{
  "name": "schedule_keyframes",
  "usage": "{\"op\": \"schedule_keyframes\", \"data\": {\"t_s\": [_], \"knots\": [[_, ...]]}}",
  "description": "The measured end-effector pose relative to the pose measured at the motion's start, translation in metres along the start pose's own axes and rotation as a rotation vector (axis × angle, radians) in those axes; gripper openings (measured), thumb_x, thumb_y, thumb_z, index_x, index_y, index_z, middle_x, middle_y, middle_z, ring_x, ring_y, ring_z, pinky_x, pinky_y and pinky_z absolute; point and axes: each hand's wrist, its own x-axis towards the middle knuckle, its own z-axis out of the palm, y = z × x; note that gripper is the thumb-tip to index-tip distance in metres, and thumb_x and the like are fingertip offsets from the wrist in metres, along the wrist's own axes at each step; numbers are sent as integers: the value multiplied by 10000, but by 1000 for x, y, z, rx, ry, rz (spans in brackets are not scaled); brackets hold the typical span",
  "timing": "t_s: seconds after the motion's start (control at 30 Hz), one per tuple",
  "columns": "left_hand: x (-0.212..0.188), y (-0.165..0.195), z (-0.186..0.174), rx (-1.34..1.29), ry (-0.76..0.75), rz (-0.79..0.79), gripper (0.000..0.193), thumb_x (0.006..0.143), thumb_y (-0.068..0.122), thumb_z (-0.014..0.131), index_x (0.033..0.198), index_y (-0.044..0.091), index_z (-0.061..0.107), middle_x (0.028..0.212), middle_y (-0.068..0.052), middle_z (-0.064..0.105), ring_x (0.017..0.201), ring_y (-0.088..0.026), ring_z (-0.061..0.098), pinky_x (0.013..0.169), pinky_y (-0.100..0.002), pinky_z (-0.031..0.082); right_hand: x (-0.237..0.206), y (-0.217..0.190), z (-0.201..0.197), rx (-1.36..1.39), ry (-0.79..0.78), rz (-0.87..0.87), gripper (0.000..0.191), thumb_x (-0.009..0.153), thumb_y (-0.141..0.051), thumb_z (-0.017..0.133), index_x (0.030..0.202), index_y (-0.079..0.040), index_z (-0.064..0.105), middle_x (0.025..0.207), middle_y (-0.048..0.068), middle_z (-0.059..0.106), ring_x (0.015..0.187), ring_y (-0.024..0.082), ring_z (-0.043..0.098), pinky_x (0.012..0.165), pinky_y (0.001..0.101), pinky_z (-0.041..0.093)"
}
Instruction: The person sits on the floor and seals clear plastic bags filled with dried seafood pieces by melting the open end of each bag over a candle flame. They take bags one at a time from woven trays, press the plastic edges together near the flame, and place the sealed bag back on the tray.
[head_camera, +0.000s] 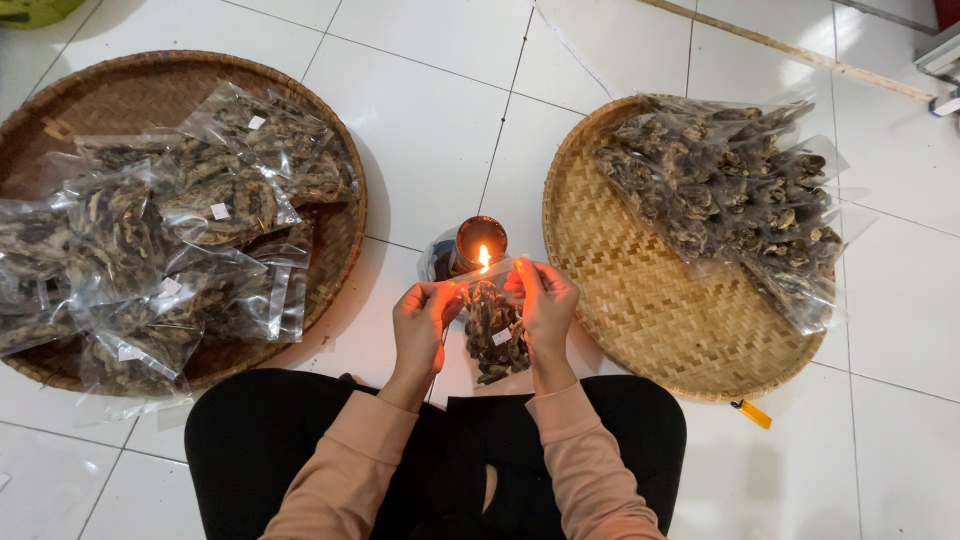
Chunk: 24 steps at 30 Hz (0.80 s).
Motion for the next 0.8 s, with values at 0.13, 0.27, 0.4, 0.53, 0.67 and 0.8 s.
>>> {"op": "schedule_keyframes", "data": {"t_s": [0.13, 0.27, 0.4, 0.53, 0.67, 0.8], "knots": [[0, -1, 2, -16, 1, 9, 89, 971, 68, 661, 941, -16, 662, 987, -90, 703, 890, -136, 672, 840, -289, 601, 1, 2, -1, 41, 14, 0, 163, 964, -111, 704, 955, 46, 743, 774, 83, 725, 630, 113, 653, 573, 246, 510], [-2, 0, 6, -17, 4, 5, 80, 968, 71, 652, 946, -6, 649, 1017, -108, 727, 895, -142, 680, 833, -279, 602, 2, 3, -1, 65, 33, 4, 150, 966, -99, 692, 960, 41, 746, 781, 78, 721, 643, 104, 648, 584, 234, 496], [-5, -1, 9, 2, -6, 36, 75, 975, 67, 651, 944, -1, 653, 1036, -122, 734, 900, -148, 683, 826, -286, 600, 2, 3, -3, 66, 45, 26, 148, 966, -96, 696, 952, 43, 747, 781, 81, 723, 632, 104, 638, 567, 234, 466], [-6, -2, 10, 1, -16, 62, 74, 980, 71, 655, 945, 6, 650, 1033, -112, 732, 899, -143, 677, 830, -288, 599, 3, 5, -5, 84, 53, 47, 144, 960, -99, 697, 955, 35, 750, 781, 76, 723, 629, 101, 638, 558, 234, 458], [-4, -4, 9, 3, -12, 52, 84, 976, 71, 654, 939, -4, 651, 1014, -94, 712, 891, -142, 676, 838, -294, 605, 5, 6, -5, 96, 41, 21, 142, 959, -95, 698, 954, 37, 752, 784, 79, 730, 636, 105, 651, 580, 230, 475], [0, -6, 9, 3, 11, 23, 85, 973, 65, 657, 945, -16, 659, 998, -88, 693, 881, -148, 671, 835, -300, 600, 6, 6, -5, 64, 62, 50, 139, 951, -100, 709, 950, 30, 758, 781, 77, 729, 629, 100, 638, 563, 229, 471]]}}
